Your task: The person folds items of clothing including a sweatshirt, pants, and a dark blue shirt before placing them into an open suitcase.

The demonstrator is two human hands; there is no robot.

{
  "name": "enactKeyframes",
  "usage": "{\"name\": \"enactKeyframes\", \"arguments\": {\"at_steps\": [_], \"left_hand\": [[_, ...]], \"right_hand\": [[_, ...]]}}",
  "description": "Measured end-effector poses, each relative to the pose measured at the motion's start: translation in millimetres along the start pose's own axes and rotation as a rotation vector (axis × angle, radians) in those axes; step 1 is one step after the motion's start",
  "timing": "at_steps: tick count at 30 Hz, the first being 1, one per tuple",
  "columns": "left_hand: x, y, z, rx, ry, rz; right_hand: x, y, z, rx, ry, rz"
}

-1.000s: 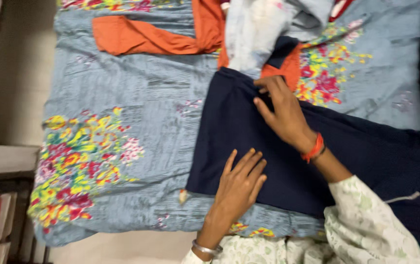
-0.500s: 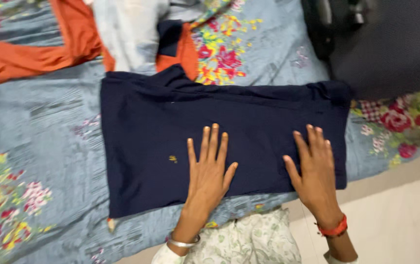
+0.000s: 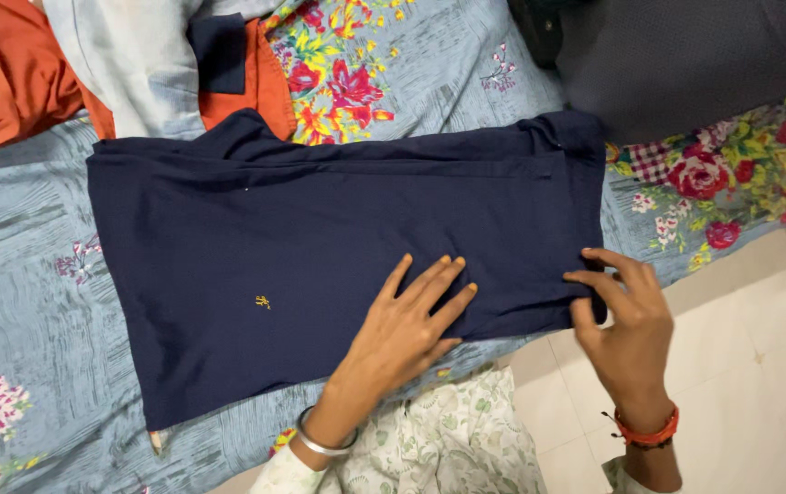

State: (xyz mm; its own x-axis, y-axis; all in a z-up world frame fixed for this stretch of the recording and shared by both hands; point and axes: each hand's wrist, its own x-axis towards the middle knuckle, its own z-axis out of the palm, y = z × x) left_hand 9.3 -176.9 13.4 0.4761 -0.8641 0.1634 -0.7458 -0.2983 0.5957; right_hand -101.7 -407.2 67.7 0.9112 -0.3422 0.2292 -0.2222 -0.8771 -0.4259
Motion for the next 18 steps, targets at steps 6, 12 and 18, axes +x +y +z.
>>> {"name": "enactKeyframes", "arguments": {"at_steps": [6,12,18], "left_hand": [[-7.5,-10.6,-7.1,-0.167,0.124,0.009],[-0.6,-5.4,-14.2,-0.332,0.152,-0.114],[3.1,-5.4,-24.3,-0.349,0.144,-0.024]], "right_hand": [[9.3,19.3,-9.2,0.291,0.005,0.103],[3.0,35.5,2.8,0.496,-0.028,0.319],[-1.9,35.1,-1.2,0.222,0.063,0.140]]}}
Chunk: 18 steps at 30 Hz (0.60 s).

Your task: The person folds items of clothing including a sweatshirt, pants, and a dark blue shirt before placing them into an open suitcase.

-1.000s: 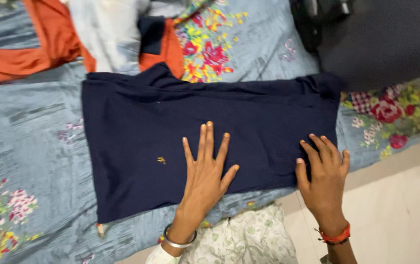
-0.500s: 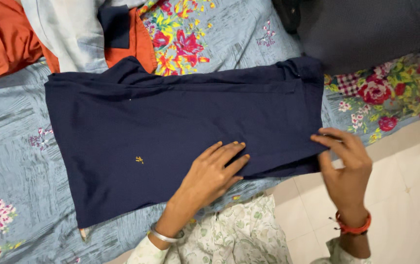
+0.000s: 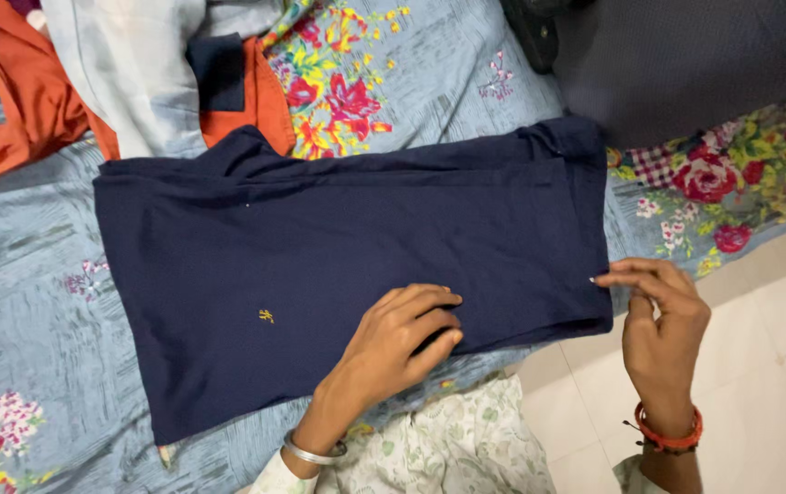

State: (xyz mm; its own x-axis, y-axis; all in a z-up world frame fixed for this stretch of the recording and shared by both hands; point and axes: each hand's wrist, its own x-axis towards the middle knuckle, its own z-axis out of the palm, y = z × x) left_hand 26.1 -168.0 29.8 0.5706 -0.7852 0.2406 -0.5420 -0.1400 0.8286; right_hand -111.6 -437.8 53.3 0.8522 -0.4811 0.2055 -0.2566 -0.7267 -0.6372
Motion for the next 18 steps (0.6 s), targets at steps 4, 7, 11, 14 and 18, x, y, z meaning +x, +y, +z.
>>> {"name": "enactKeyframes", "arguments": {"at_steps": [4,7,11,14,18], "left_hand": [[11.1,-17.5,-11.8,0.160,0.023,0.058],[29.2,-40.1,-27.0,0.413,0.059,0.069],[55.7,-76.5,-48.2,0.705,0.060,0.035],[61.6,-92.3,-54.0,0.757,0.023,-0.014],[60.4,-99.9,-47.5,0.799,0.076,0.010]], "right_hand": [[33.6,-9.6,10.3,-0.052,-0.017,-0.088],[73.9,-15.8,31.9,-0.159,-0.038,-0.327],[114.1,-18.2,52.3,-0.376,-0.078,-0.498],[124.0,-12.1,63.4,-0.492,-0.085,-0.524],[128.9,8.9,63.8,-0.447,-0.003,-0.489]]}}
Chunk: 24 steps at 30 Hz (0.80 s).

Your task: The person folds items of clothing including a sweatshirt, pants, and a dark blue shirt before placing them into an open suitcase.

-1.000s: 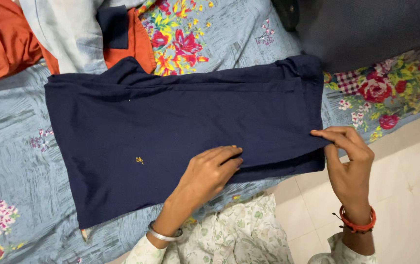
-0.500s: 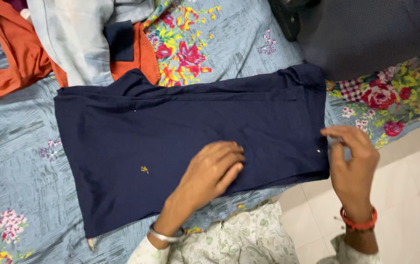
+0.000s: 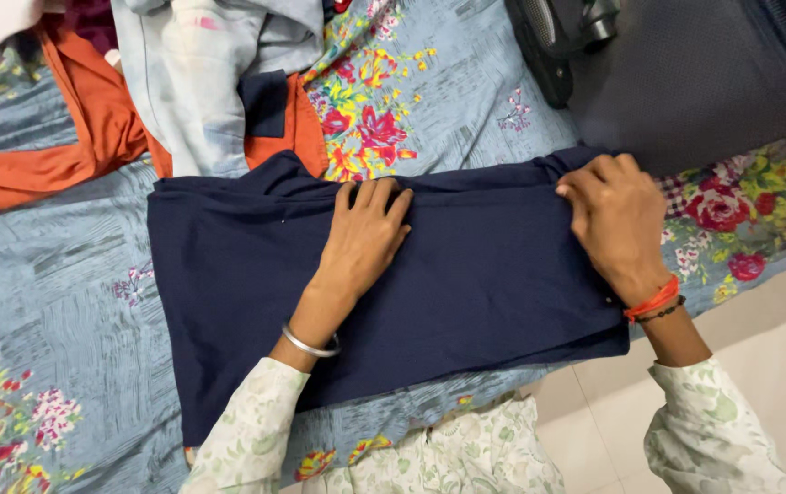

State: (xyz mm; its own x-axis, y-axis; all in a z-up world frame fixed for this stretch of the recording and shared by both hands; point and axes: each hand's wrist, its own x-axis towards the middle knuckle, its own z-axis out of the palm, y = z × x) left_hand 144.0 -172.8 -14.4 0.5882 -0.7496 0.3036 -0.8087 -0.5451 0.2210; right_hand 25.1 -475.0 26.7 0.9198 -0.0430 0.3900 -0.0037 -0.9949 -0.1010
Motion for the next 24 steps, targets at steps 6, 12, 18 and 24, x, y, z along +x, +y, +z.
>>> {"name": "enactKeyframes", "arguments": {"at_steps": [6,12,18,24], "left_hand": [[-4.0,2.9,5.8,0.022,0.022,-0.078],[-24.8,61.2,1.1,-0.002,-0.039,-0.180],[-51.6,79.1,9.8,-0.077,-0.133,-0.184],[-119.8,1.9,-37.1,0.001,-0.102,-0.415]], "right_hand": [[5.5,-1.9,17.9,-0.108,-0.058,-0.025],[-14.7,-74.0,-23.2,-0.175,-0.236,0.031],[-44.3,-125.7,4.4,0.066,-0.246,-0.036],[-90.5,-69.2,-20.3,-0.253,-0.197,0.349]]}}
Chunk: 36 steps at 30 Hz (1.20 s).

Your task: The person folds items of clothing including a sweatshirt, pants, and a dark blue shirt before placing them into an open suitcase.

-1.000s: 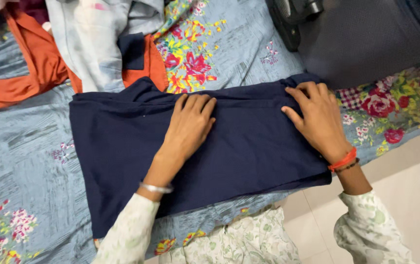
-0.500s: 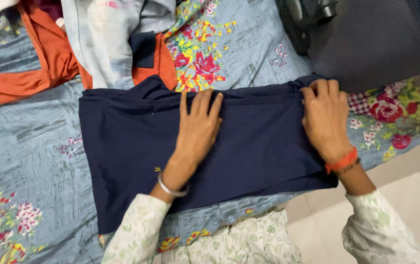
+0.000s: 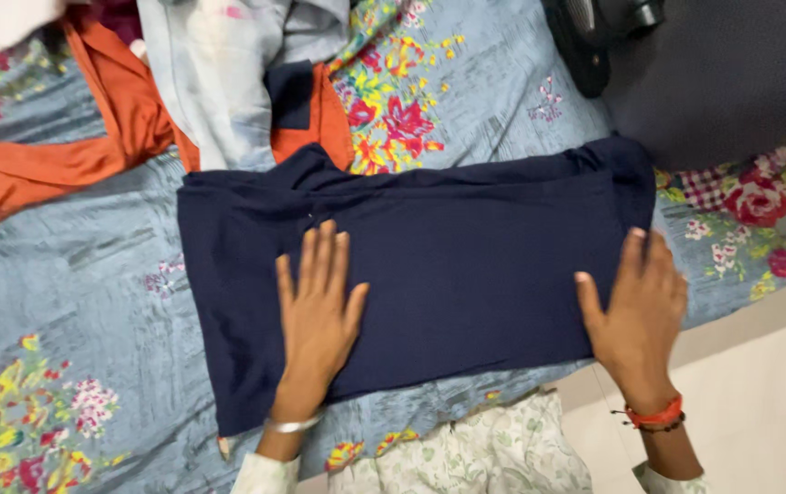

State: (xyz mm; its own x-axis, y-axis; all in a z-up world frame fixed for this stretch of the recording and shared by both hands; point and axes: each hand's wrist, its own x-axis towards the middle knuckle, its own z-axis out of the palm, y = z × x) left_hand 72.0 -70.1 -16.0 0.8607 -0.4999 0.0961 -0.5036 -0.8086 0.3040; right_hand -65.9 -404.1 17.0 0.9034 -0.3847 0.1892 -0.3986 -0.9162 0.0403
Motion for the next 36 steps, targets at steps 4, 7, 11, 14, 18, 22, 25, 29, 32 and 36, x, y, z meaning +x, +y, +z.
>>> {"name": "enactKeyframes", "arguments": {"at_steps": [4,7,11,14,18,22,25,29,32,36], "left_hand": [[-9.0,-15.5,-0.7,0.042,0.014,-0.023],[-3.8,3.8,3.3,0.028,0.064,-0.073],[12.0,64.8,17.8,-0.165,0.024,0.014],[32.9,114.2,38.4,-0.290,0.023,0.111],[54.8,161.3,61.2,-0.460,0.056,0.233],[54.9,190.9,67.5,-0.462,0.091,0.215],[52.7,214.5,62.2,-0.614,0.118,0.192],[49.7,266.0,49.0,-0.945,0.137,0.213],[54.3,298.1,42.7,-1.155,0.196,0.221],[62.2,296.1,51.1,-1.311,0.204,0.211]], "right_hand": [[-5.7,16.6,19.9,0.161,-0.122,0.308],[7.5,52.1,25.8,0.349,-0.138,0.235],[29.3,78.0,25.3,1.020,-0.498,0.570],[28.1,76.5,21.5,1.456,-0.514,0.659],[0.7,81.1,34.3,1.914,-0.407,0.641],[-17.3,101.4,69.5,2.038,-0.392,0.701],[-29.2,115.4,76.4,2.049,-0.375,0.744],[-37.6,124.1,61.5,1.999,-0.352,0.775],[-29.1,125.8,35.4,1.908,-0.339,0.778],[-16.3,103.8,-3.5,1.762,-0.290,0.742]]}}
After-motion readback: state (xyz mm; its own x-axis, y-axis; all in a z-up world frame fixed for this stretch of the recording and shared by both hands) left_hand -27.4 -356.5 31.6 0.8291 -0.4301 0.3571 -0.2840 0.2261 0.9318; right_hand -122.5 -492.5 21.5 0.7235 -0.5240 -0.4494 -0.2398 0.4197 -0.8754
